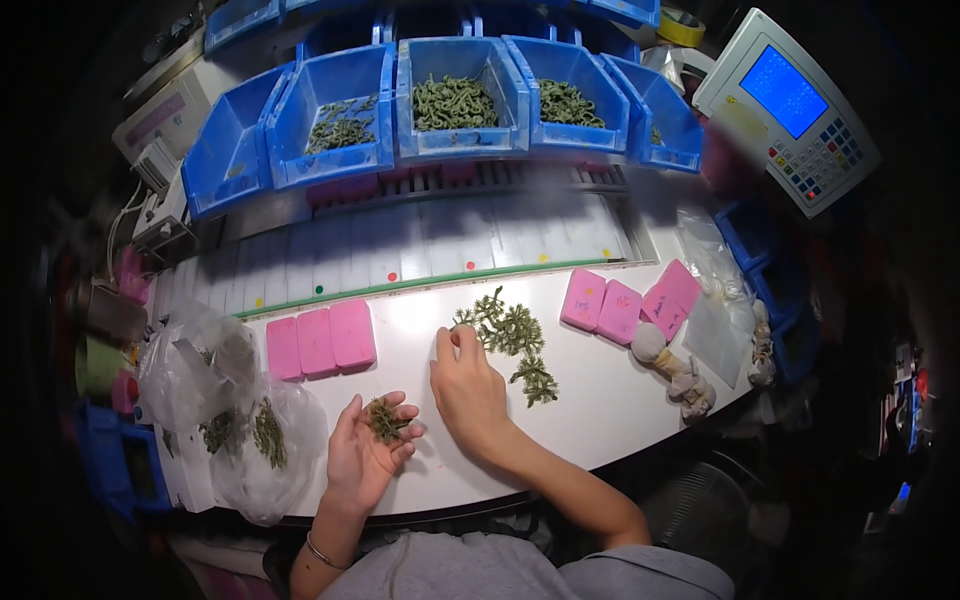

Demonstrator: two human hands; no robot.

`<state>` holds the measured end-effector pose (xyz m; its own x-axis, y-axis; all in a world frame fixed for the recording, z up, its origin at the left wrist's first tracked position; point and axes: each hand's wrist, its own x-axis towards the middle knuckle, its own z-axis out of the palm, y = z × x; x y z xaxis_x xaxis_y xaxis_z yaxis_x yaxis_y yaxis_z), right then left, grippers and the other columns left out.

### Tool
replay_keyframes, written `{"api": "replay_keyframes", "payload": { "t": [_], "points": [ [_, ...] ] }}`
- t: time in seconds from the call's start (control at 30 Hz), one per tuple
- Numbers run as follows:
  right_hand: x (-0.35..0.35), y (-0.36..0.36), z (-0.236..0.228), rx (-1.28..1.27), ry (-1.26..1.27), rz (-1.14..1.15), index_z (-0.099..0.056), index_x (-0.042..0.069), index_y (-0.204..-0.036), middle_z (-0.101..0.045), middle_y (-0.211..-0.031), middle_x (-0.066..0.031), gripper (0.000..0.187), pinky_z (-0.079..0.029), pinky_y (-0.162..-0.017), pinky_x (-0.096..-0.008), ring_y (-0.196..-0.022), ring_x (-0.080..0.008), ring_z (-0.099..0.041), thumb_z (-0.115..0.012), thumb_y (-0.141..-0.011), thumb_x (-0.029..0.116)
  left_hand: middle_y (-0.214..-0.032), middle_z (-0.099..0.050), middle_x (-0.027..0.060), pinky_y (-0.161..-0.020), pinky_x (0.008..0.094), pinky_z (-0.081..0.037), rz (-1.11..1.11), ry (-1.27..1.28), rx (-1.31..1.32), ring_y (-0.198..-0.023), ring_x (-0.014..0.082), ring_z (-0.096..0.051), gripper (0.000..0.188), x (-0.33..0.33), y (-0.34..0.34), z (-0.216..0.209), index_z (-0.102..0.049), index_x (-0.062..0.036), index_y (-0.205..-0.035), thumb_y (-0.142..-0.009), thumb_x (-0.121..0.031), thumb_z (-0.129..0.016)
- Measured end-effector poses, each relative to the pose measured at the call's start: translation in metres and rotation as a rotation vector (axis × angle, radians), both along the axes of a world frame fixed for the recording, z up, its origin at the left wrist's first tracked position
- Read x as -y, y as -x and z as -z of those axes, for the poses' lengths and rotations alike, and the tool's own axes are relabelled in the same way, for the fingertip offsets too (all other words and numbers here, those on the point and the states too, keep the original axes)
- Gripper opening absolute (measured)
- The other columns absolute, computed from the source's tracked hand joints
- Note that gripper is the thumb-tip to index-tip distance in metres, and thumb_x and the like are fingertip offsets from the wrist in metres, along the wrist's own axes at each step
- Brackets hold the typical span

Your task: The person sorts dried green herbs by hand, separating leaves and small stems from larger stalks on a white work surface. The separated herbs are placed into clear plastic bags, while the larger stems are discarded or set aside. The person repeatedly retrieves more herbs from blue bins to continue the sorting process.

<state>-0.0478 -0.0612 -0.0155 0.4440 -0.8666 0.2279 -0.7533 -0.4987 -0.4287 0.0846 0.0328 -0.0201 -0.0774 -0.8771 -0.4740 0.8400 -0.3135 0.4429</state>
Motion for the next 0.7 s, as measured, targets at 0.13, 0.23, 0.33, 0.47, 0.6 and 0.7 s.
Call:
{"api": "replay_keyframes", "payload": {
  "t": [0.13, 0.23, 0.33, 0.47, 0.6, 0.7],
  "points": [
    [-0.019, 0.014, 0.001, 0.023, -0.001, -0.052, -0.047, -0.003, -0.104, -0.047, -0.103, -0.0149, 0.03, -0.051, -0.062, -0.0347, -0.087, -0.0288, -0.055, -0.057, -0.077, 0.006, -0.1, -0.059, 0.0149, -0.071, 0.0324, -0.052, 0.007, -0.011, -0.004, -0.086, 0.0243, -0.061, 0.048, -0.002, 0.0, 0.001, -0.048, 0.0006, -0.114, -0.095, -0.038, -0.025],
    [-0.028, 0.025, 0.008, 0.082, 0.037, -0.079, -0.053, 0.001, -0.103, -0.05, -0.105, -0.0122, 0.027, -0.049, -0.057, -0.0342, -0.076, -0.025, -0.059, -0.059, -0.078, 0.007, -0.099, -0.059, 0.0149, -0.069, 0.0319, -0.051, 0.003, -0.04, -0.006, -0.084, 0.0244, -0.06, 0.047, -0.002, 0.001, -0.002, -0.048, 0.0006, -0.113, -0.095, -0.037, -0.026],
    [-0.034, 0.031, 0.005, 0.164, 0.044, -0.065, -0.055, 0.001, -0.099, -0.054, -0.097, -0.0129, 0.022, -0.049, -0.058, -0.0334, -0.072, -0.0257, -0.06, -0.06, -0.078, 0.005, -0.096, -0.06, 0.0146, -0.066, 0.0308, -0.051, -0.013, -0.071, -0.002, -0.081, 0.0243, -0.06, 0.046, -0.002, 0.003, -0.006, -0.05, 0.0002, -0.11, -0.095, -0.036, -0.027],
    [-0.026, 0.038, 0.007, 0.228, 0.06, 0.121, -0.057, 0.0, -0.092, -0.057, -0.08, -0.0122, 0.015, -0.047, -0.054, -0.0342, -0.061, -0.0252, -0.058, -0.061, -0.078, 0.004, -0.096, -0.06, 0.0138, -0.065, 0.0314, -0.05, -0.018, -0.07, 0.006, -0.081, 0.0243, -0.06, 0.045, -0.003, 0.003, -0.005, -0.05, -0.0001, -0.11, -0.095, -0.036, -0.027],
    [-0.009, 0.037, 0.018, 0.129, 0.081, 0.27, -0.054, 0.003, -0.082, -0.052, -0.065, -0.0081, 0.012, -0.043, -0.049, -0.0347, -0.053, -0.0229, -0.053, -0.064, -0.076, 0.007, -0.096, -0.06, 0.0135, -0.065, 0.0319, -0.05, 0.002, -0.064, 0.01, -0.081, 0.0244, -0.06, 0.045, -0.001, 0.007, -0.005, -0.05, -0.0004, -0.11, -0.095, -0.035, -0.027],
    [-0.008, 0.033, 0.017, 0.069, 0.061, 0.322, -0.053, 0.004, -0.078, -0.049, -0.059, -0.0065, 0.013, -0.042, -0.049, -0.0334, -0.05, -0.0223, -0.051, -0.065, -0.075, 0.008, -0.099, -0.059, 0.0148, -0.07, 0.0324, -0.052, 0.031, -0.007, -0.032, -0.086, 0.0245, -0.061, 0.046, -0.004, 0.006, 0.001, -0.048, 0.0008, -0.113, -0.095, -0.036, -0.027]
  ]
}}
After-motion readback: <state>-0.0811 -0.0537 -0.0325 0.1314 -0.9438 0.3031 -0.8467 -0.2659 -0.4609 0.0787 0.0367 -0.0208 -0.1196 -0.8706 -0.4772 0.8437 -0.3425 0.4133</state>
